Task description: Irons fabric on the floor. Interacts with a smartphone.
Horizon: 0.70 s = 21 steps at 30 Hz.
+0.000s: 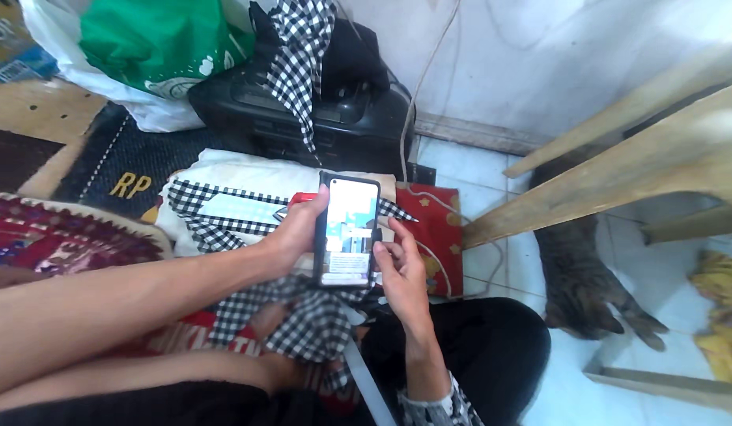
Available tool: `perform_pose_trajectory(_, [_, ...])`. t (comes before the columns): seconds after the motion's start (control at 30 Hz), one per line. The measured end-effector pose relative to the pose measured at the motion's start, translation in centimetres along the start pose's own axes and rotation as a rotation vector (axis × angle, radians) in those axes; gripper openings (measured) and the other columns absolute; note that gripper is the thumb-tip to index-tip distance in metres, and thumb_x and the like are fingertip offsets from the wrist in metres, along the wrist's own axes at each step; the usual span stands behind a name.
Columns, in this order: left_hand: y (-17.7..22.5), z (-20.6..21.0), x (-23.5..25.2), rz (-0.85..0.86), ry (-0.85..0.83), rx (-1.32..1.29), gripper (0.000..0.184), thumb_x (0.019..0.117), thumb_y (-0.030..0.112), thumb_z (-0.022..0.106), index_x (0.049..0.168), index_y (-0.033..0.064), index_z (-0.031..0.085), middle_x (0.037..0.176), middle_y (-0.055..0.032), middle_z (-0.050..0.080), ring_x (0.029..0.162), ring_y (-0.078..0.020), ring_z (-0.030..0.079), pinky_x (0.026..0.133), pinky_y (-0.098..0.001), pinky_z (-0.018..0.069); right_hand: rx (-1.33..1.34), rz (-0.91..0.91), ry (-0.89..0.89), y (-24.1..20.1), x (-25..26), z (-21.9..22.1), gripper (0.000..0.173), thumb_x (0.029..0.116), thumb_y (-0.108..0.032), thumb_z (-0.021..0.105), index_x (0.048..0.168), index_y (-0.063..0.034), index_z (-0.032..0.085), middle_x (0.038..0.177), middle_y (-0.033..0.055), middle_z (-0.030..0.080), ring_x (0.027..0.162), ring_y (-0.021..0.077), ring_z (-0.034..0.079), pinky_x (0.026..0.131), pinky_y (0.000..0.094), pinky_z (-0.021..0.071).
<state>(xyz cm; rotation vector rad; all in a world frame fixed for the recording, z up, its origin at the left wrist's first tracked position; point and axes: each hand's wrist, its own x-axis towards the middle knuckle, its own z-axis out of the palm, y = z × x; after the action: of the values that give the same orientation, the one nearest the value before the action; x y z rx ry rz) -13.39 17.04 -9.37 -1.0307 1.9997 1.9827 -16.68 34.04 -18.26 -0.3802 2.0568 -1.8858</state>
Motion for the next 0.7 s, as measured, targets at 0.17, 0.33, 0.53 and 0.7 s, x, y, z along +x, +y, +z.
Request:
perform_pose_trajectory(0.17, [-0.6,-0.4,0.5,0.027,-0.034,0.005,0.065,0.1089,0.055,0.017,0.131,0.0091,0.057,0.11,-0.0086,0.072,0.097,-0.0187,0.071,0.083,-0.0391,0.0578,0.02,0.002,0.004,0.1,0.0,-0.1,0.05,0.1041,-0.013,0.056,0.152,-0.0093,0.044,0.098,0.0062,0.071,0.076,0.0071,0.067,0.069,0.0228,0.0562])
perform_pose_trajectory(0.33, [-2.1,-1.0,2.7,0.052,-0.067,-0.039,0.065,0.108,0.058,0.021,0.129,0.0104,0.06,0.108,-0.0076,0.074,0.097,-0.0198,0.073,0.082,-0.0416,0.0601,0.036,0.006,0.007,0.2,0.0,-0.4,0.05,0.1037,-0.012,0.056,0.152,-0.0095,0.044,0.1,0.0072,0.071,0.078,0.0074,0.067,0.069,0.0231,0.0563])
perform_pose_trajectory(0.53, [-2.3,-1.1,2.7,0.085,-0.083,-0.015,0.068,0.1074,0.06,0.021,0.129,0.0103,0.061,0.107,-0.0085,0.074,0.095,-0.0217,0.073,0.08,-0.0432,0.0607,0.025,0.004,-0.006,0.1,0.0,-0.7,0.053,0.1021,-0.011,0.059,0.152,-0.0089,0.043,0.102,0.0069,0.071,0.078,0.0067,0.067,0.07,0.0224,0.0563])
perform_pose_trajectory(0.7, [-1.4,-0.5,1.6,0.068,-0.058,0.023,0.067,0.1078,0.059,0.018,0.132,0.0109,0.058,0.11,-0.0082,0.073,0.097,-0.0213,0.071,0.082,-0.0425,0.0586,0.023,0.008,-0.032,-0.1,0.0,-1.0,0.058,0.0991,-0.01,0.061,0.153,-0.0095,0.042,0.104,0.007,0.07,0.078,0.0071,0.068,0.071,0.0236,0.0571])
